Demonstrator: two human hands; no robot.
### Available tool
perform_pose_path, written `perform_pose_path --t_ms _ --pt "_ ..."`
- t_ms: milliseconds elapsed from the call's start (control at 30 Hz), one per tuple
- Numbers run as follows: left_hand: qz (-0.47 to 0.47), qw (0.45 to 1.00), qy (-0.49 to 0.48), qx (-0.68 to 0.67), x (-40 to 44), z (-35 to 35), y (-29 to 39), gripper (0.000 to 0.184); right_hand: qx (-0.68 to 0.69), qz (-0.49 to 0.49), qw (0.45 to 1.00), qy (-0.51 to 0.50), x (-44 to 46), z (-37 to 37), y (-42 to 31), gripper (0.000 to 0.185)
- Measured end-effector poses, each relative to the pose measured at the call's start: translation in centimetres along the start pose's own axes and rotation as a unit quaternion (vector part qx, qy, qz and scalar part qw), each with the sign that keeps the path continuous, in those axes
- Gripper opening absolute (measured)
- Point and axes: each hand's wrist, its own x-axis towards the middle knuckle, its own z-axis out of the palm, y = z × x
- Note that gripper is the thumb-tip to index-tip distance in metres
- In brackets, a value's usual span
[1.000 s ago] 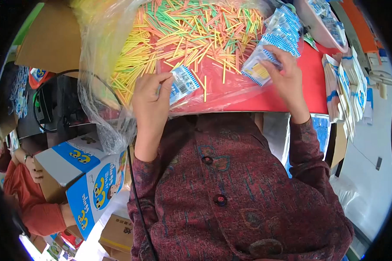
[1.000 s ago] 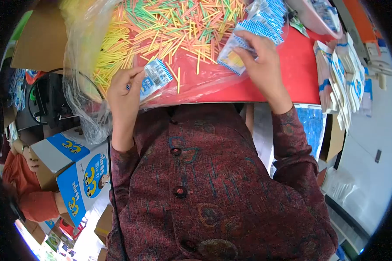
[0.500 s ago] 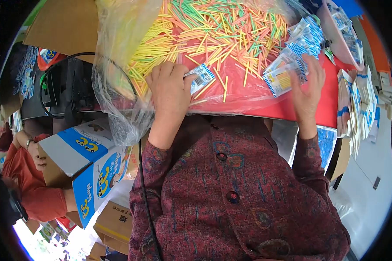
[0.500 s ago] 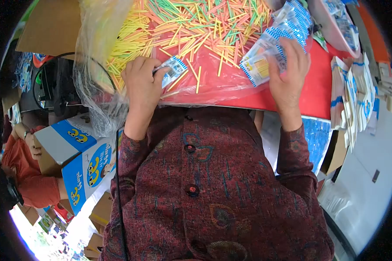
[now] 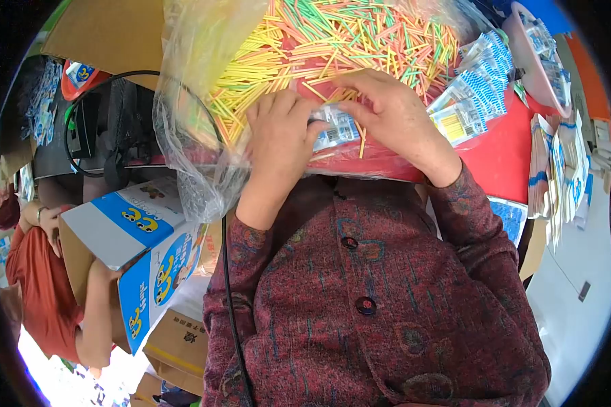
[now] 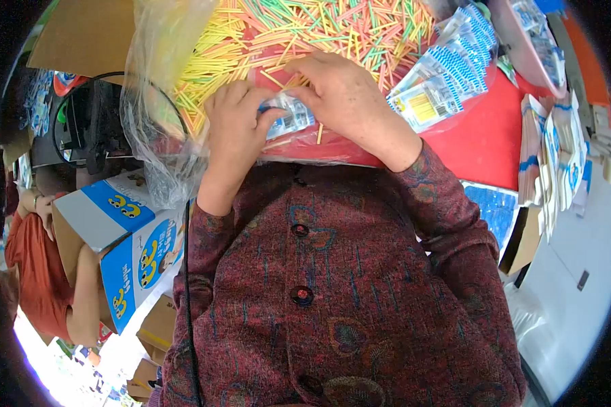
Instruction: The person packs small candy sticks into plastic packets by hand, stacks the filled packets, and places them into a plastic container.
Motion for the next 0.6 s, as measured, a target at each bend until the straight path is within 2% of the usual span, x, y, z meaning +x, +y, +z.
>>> perform_pose_path --t_ms 100,233,333,433,500,600 --pt "0.000 0.999 -0.033 0.024 0.0 0.4 -0.3 0.015 0.028 0.033 0.999 0.011 -0.4 -0.5 0.2 0.031" --pt "-0.008 1.000 -0.010 -0.003 -0.1 0.3 -0.9 0.015 0.075 0.082 0.994 0.005 -0.3 -0.6 0.1 0.029" --pt "0.010 0.997 0.062 -0.052 0.0 0.1 -1.2 0.016 0.099 0.103 0.990 -0.004 -0.1 -0.2 -0.6 0.027" --pt "0.000 0.995 0.069 -0.072 0.0 -0.1 -0.9 0.015 0.113 0.114 0.987 -0.004 0.1 0.2 -1.0 0.024" --pt "-0.005 0.994 0.071 -0.082 0.0 -0.1 -0.7 0.015 0.177 0.129 0.975 0.025 0.0 1.0 -0.4 0.021" --pt "-0.096 0.976 0.024 -0.194 0.1 -0.3 -0.6 0.012 0.228 0.138 0.963 0.043 -0.2 1.5 -0.1 0.017"
